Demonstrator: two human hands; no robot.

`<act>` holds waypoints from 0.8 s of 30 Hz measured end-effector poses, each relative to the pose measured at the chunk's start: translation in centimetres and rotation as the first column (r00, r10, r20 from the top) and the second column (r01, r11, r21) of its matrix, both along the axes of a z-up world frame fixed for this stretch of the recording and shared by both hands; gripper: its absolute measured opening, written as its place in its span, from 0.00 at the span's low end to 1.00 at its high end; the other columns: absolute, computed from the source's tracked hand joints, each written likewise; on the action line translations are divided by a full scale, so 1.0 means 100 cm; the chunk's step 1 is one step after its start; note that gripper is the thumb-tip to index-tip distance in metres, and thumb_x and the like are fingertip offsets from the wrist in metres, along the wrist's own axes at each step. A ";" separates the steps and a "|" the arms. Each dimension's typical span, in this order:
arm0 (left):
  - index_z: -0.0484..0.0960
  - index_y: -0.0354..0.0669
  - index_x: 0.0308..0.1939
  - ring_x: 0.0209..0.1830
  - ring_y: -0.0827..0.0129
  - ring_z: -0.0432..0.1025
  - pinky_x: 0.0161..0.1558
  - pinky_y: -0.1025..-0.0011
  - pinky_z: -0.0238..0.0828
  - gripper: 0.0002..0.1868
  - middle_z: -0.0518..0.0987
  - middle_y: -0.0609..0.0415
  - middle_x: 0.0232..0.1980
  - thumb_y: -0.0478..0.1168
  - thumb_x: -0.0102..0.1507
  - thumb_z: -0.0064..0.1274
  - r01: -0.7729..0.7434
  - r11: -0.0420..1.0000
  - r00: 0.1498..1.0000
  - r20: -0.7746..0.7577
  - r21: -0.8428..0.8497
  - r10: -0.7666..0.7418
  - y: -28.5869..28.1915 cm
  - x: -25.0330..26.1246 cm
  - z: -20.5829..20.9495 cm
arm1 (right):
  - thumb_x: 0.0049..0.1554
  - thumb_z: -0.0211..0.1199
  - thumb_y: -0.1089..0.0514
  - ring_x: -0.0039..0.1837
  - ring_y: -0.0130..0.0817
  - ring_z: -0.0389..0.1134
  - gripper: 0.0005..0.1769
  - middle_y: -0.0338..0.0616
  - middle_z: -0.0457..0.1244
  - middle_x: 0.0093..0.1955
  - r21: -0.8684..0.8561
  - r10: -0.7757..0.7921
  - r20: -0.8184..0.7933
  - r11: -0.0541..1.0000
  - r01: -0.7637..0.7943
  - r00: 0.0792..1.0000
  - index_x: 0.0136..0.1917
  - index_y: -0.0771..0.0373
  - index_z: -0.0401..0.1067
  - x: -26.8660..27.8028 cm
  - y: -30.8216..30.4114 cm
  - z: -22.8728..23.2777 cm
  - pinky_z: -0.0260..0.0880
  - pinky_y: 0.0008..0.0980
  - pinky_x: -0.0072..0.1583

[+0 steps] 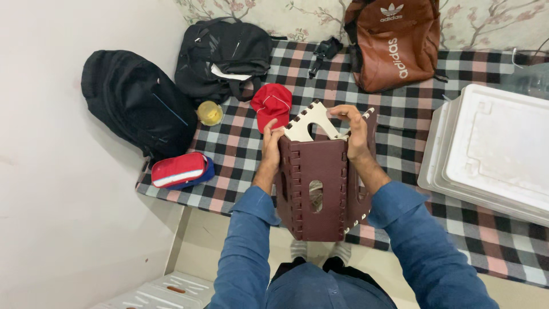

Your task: The person assembles white plastic storage containers by inserting frames, placing lids, and stacking them on a checkered bed. They also handle a brown folding stool, unfolding and refolding it on the bed.

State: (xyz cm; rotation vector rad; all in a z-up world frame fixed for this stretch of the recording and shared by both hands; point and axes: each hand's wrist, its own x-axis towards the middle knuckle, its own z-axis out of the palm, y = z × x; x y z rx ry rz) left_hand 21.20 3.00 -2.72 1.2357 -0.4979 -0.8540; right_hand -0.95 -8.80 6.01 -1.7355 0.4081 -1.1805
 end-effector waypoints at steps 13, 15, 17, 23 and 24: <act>0.51 0.39 0.80 0.68 0.64 0.68 0.71 0.68 0.57 0.42 0.76 0.49 0.66 0.52 0.67 0.48 0.126 0.983 0.959 -0.238 -0.135 -0.155 -0.023 -0.022 -0.011 | 0.71 0.34 0.32 0.79 0.44 0.54 0.37 0.51 0.55 0.74 0.195 -0.156 0.081 0.971 0.138 0.984 0.64 0.65 0.68 -0.001 -0.012 -0.034 0.50 0.44 0.80; 0.47 0.41 0.82 0.66 0.59 0.68 0.71 0.63 0.60 0.43 0.73 0.43 0.64 0.53 0.70 0.49 0.215 0.952 0.935 -0.236 -0.219 -0.266 -0.035 -0.044 -0.007 | 0.69 0.35 0.32 0.80 0.42 0.51 0.37 0.49 0.53 0.78 0.386 -0.216 0.107 0.909 0.160 0.970 0.66 0.64 0.67 0.008 -0.005 -0.060 0.46 0.42 0.79; 0.41 0.59 0.79 0.63 0.60 0.71 0.63 0.61 0.68 0.41 0.72 0.51 0.67 0.60 0.66 0.40 0.380 0.925 0.821 -0.460 -0.003 -0.339 -0.040 -0.074 -0.001 | 0.68 0.38 0.33 0.78 0.40 0.52 0.34 0.46 0.52 0.78 0.507 -0.264 0.213 0.853 0.125 0.941 0.72 0.60 0.62 0.022 0.005 -0.086 0.50 0.41 0.77; 0.63 0.53 0.78 0.59 0.69 0.72 0.58 0.70 0.69 0.35 0.74 0.55 0.68 0.61 0.69 0.42 0.517 0.847 0.675 -0.552 -0.120 -0.490 -0.029 -0.108 0.017 | 0.70 0.36 0.34 0.73 0.35 0.56 0.37 0.44 0.54 0.76 0.643 -0.238 0.193 0.764 0.060 0.952 0.78 0.60 0.58 0.029 -0.004 -0.116 0.54 0.37 0.75; 0.63 0.52 0.77 0.58 0.69 0.72 0.57 0.70 0.69 0.36 0.74 0.54 0.67 0.62 0.69 0.42 0.524 0.843 0.681 -0.537 -0.119 -0.499 -0.028 -0.107 0.018 | 0.69 0.34 0.34 0.72 0.35 0.56 0.38 0.43 0.55 0.76 0.713 -0.204 0.230 0.701 -0.022 0.952 0.79 0.60 0.57 0.028 -0.005 -0.114 0.54 0.36 0.75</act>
